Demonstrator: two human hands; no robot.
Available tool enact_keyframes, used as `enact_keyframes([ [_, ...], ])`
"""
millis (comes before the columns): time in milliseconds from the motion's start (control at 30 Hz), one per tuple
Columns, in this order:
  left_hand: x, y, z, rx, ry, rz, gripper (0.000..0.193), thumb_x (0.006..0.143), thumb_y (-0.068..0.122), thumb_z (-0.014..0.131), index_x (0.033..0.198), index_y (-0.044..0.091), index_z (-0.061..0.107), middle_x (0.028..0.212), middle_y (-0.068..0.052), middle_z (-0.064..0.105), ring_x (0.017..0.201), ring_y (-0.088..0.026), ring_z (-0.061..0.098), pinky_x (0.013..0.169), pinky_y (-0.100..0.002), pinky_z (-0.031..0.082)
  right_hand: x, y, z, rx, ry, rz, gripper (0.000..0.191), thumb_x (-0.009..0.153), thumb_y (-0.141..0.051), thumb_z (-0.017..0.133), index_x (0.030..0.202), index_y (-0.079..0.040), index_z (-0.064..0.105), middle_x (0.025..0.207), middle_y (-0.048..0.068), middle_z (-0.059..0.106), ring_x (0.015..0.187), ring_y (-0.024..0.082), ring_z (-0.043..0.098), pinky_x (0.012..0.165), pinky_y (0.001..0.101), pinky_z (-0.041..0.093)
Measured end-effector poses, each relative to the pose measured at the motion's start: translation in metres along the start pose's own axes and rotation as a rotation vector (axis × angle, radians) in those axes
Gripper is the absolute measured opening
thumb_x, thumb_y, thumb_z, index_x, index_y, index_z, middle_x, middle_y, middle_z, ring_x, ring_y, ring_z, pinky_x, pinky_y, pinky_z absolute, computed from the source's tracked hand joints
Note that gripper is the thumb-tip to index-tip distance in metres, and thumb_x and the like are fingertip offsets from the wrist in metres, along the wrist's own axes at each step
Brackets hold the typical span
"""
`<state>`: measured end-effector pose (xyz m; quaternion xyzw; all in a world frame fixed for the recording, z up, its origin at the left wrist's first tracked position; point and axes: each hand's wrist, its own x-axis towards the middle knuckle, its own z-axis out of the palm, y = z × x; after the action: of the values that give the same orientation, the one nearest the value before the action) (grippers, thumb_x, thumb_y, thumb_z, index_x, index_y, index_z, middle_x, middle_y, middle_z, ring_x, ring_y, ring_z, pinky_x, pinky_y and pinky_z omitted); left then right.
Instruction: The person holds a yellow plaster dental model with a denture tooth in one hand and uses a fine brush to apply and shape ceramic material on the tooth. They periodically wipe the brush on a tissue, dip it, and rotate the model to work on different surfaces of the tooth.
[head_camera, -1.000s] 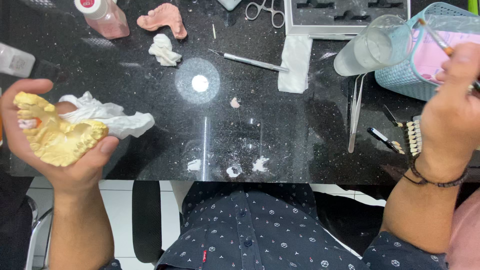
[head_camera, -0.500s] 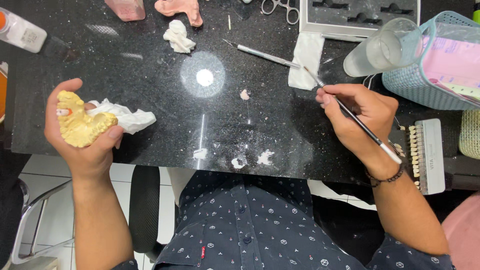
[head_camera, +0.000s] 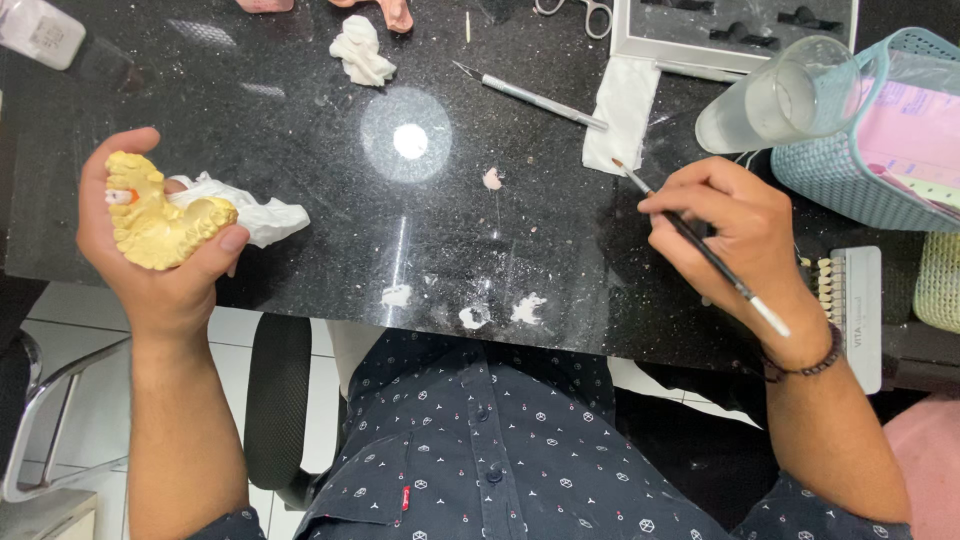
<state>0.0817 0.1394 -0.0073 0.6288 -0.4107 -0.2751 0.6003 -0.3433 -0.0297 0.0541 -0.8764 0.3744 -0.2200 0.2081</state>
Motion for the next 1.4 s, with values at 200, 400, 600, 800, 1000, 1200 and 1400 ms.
enact_keyframes([
  [200,-0.016,0.043,-0.002,0.091,-0.06,0.216,0.081,0.081,0.026,0.091,0.147,0.001,0.052,0.113,0.004,0.056,0.093,-0.002,0.054,0.083,-0.015,0.045,-0.003,-0.027,-0.04,0.059,0.005,-0.007,0.012,0.097,0.001,0.075,0.108,0.002,0.07,0.1,0.013,0.071,0.083,0.017,0.07,0.074,0.024,0.054],
  [400,-0.038,0.103,0.035,0.091,-0.208,0.164,0.087,0.067,0.022,0.093,0.141,0.0,0.053,0.114,0.001,0.062,0.098,-0.003,0.061,0.086,-0.016,0.051,-0.006,-0.07,-0.057,0.453,0.117,0.038,0.027,0.092,0.002,0.056,0.118,-0.003,0.059,0.111,0.013,0.068,0.096,0.022,0.071,0.088,0.0269,0.06],
  [600,-0.015,0.128,0.074,-0.091,-0.477,0.135,0.079,0.067,0.018,0.093,0.135,0.002,0.055,0.121,0.001,0.062,0.11,-0.004,0.059,0.098,-0.02,0.051,0.031,-0.104,-0.058,0.399,-0.079,-0.301,0.032,0.084,0.014,0.071,0.108,-0.002,0.055,0.098,0.014,0.068,0.088,0.024,0.074,0.075,0.0292,0.062],
  [800,0.013,0.139,0.11,-0.194,-0.777,0.037,0.073,0.072,0.023,0.095,0.135,0.004,0.063,0.115,0.0,0.069,0.103,-0.004,0.062,0.093,-0.021,0.055,0.049,-0.106,-0.053,0.483,0.013,-0.336,0.028,0.083,0.014,0.072,0.102,0.001,0.057,0.091,0.015,0.067,0.09,0.027,0.074,0.08,0.0369,0.063],
  [1000,0.043,0.138,0.151,-0.333,-0.925,0.043,0.072,0.07,0.024,0.09,0.132,0.003,0.061,0.111,0.001,0.071,0.099,-0.003,0.065,0.089,-0.021,0.056,0.046,-0.088,-0.062,0.56,0.06,-0.192,0.02,0.101,0.013,0.071,0.11,0.0,0.057,0.094,0.017,0.072,0.1,0.027,0.078,0.112,0.0492,0.058],
  [1200,0.074,0.125,0.172,-0.314,-0.914,0.283,0.069,0.078,0.024,0.095,0.133,0.0,0.061,0.108,-0.002,0.073,0.097,-0.002,0.067,0.088,-0.019,0.058,0.068,-0.068,-0.063,0.608,0.096,-0.189,0.018,0.097,0.01,0.068,0.108,0.001,0.057,0.088,0.016,0.07,0.086,0.021,0.077,0.11,0.0553,0.06],
  [1400,0.097,0.103,0.179,-0.3,-0.873,0.372,0.075,0.075,0.027,0.096,0.135,0.0,0.06,0.101,0.0,0.075,0.086,-0.001,0.072,0.078,-0.017,0.059,0.093,-0.073,-0.047,0.589,0.16,-0.215,0.021,0.096,0.011,0.069,0.109,0.001,0.057,0.089,0.018,0.071,0.088,0.025,0.077,0.108,0.0548,0.065],
])
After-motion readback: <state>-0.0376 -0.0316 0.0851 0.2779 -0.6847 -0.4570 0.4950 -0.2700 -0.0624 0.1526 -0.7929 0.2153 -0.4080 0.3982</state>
